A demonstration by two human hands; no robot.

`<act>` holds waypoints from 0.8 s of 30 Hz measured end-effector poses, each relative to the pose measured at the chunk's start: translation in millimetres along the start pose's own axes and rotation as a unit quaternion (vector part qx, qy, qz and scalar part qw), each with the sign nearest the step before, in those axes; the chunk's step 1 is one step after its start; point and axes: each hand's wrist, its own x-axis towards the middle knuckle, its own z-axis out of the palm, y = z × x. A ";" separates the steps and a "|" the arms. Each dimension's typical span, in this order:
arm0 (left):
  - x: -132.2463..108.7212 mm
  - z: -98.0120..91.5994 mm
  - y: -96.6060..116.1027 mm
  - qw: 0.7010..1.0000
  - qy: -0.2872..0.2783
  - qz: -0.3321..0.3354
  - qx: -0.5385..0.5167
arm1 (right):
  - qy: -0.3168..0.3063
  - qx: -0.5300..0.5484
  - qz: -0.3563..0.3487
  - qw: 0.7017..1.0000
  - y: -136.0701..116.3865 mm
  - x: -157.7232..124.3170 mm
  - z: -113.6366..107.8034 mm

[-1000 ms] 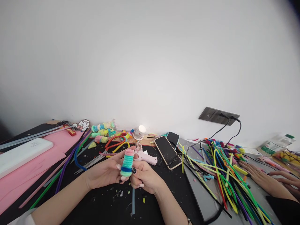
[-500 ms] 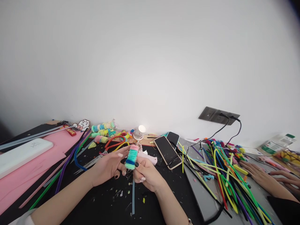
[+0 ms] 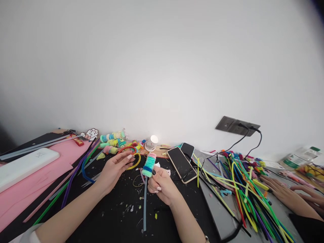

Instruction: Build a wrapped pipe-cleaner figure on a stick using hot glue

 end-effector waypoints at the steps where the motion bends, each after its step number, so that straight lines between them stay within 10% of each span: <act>1: 0.7 -0.1 -1.1 1.000 0.000 0.004 0.003 | 0.003 -0.004 0.001 1.000 0.2 0.1 0.0; 24: -5.0 2.5 3.5 0.996 0.014 0.063 0.059 | 0.028 -0.028 0.014 0.999 0.1 0.1 -0.4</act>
